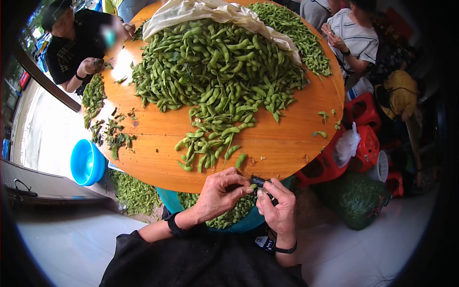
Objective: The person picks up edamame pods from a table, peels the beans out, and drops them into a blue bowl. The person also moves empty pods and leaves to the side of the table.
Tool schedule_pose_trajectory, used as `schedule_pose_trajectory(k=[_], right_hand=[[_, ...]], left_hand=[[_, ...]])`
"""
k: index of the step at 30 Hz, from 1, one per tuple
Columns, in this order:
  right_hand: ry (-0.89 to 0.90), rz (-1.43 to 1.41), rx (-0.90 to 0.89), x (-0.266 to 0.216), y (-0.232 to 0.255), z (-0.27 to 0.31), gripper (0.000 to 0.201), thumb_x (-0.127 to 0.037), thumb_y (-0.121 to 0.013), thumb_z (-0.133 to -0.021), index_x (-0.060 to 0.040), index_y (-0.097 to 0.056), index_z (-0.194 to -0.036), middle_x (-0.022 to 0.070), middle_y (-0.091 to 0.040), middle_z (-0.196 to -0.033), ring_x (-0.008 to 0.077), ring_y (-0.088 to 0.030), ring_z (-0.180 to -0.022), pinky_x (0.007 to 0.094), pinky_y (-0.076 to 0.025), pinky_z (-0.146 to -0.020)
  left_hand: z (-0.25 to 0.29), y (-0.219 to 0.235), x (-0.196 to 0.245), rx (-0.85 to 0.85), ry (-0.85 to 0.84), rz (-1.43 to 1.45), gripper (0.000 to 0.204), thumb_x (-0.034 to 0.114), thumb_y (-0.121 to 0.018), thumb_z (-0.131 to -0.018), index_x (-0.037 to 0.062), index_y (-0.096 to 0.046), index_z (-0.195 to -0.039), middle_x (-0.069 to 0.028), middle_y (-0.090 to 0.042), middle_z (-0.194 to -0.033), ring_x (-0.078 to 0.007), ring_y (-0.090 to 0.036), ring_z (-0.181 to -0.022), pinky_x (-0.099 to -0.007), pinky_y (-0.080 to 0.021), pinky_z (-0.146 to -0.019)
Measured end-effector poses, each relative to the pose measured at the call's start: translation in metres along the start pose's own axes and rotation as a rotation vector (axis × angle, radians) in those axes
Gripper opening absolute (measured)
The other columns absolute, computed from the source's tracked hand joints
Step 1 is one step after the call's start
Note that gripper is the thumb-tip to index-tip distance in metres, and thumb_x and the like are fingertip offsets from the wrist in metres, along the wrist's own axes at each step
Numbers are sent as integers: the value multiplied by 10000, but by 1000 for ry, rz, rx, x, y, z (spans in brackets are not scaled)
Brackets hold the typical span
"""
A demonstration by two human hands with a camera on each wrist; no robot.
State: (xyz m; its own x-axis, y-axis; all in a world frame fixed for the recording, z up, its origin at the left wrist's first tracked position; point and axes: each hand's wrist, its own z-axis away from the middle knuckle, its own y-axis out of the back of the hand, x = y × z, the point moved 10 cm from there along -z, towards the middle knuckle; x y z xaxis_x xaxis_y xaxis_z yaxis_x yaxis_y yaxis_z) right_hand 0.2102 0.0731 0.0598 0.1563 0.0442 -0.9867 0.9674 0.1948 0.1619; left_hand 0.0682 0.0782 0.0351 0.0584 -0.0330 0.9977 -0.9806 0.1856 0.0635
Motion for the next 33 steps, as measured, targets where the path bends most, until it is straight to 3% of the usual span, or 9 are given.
schedule_pose_trajectory(k=[5, 9, 12, 14, 17, 19, 22, 29, 33], right_hand=[[7, -105, -42, 0, 1, 0, 123, 36, -596, -905, 102, -624, -1006, 45, -513, -796, 86, -542, -582, 237, -408, -470], [-141, -594, -151, 9, -9, 1, 123, 50, -562, -933, 86, -621, -1035, -1, -475, -789, 42, -443, -565, 207, -342, -466], [-164, -602, -157, 9, -11, 1, 124, 25, -589, -920, 64, -630, -1030, 14, -501, -763, 62, -489, -565, 228, -375, -474], [44, 41, -49, -9, -2, -1, 136, 18, -627, -876, 40, -635, -1009, 67, -547, -750, 147, -568, -580, 281, -431, -507], [254, 348, -2, -39, -9, 2, 144, 44, -641, -807, 34, -627, -950, 159, -566, -797, 328, -613, -680, 367, -481, -586], [246, 346, 2, -36, -9, 3, 147, 44, -641, -807, 35, -626, -953, 159, -564, -803, 328, -612, -681, 369, -480, -587], [256, 369, 13, -34, -8, 4, 151, 47, -639, -808, 36, -625, -957, 157, -562, -810, 325, -609, -680, 373, -478, -587], [302, 444, 80, -37, -10, 6, 150, 50, -640, -808, 40, -627, -958, 159, -563, -807, 321, -602, -670, 373, -477, -582], [210, 379, 65, -21, 2, 6, 134, 44, -636, -820, 48, -628, -954, 150, -574, -795, 280, -633, -662, 340, -493, -578]], left_hand=[[-4, -3, -5, -87, 84, 277, 70, 56, -716, -885, 3, -669, -889, 16, -557, -849, -51, -522, -719, -214, -429, -614], [10, -25, -24, -296, 490, 677, 47, 65, -688, -904, 58, -672, -860, 54, -517, -823, -30, -442, -653, -197, -312, -539], [10, -28, -23, -299, 463, 669, 123, 171, -699, -927, 71, -647, -878, 81, -536, -701, -2, -403, -582, -193, -280, -497], [10, -26, -20, -274, 419, 536, 144, 160, -700, -922, 51, -625, -863, 45, -570, -783, -37, -466, -631, -207, -336, -525], [7, -18, -24, -223, 268, 153, 225, 227, -704, -925, 35, -594, -887, 37, -587, -774, -33, -499, -674, -237, -384, -538], [5, -14, -9, -270, 255, -43, 261, 238, -686, -935, 3, -574, -910, -32, -606, -746, -135, -576, -652, -315, -438, -560], [1, -14, 27, -266, -142, -335, 177, 135, -604, -957, -33, -554, -929, -207, -583, -771, -415, -581, -711, -433, -456, -613], [9, -14, 26, -204, -264, -288, 224, -25, -538, -910, -54, -546, -1132, -226, -577, -956, -371, -615, -781, -419, -494, -681], [16, -6, 25, -215, -102, -165, 373, -102, -507, -867, -57, -533, -1236, -204, -600, -1016, -350, -641, -857, -406, -522, -745]])
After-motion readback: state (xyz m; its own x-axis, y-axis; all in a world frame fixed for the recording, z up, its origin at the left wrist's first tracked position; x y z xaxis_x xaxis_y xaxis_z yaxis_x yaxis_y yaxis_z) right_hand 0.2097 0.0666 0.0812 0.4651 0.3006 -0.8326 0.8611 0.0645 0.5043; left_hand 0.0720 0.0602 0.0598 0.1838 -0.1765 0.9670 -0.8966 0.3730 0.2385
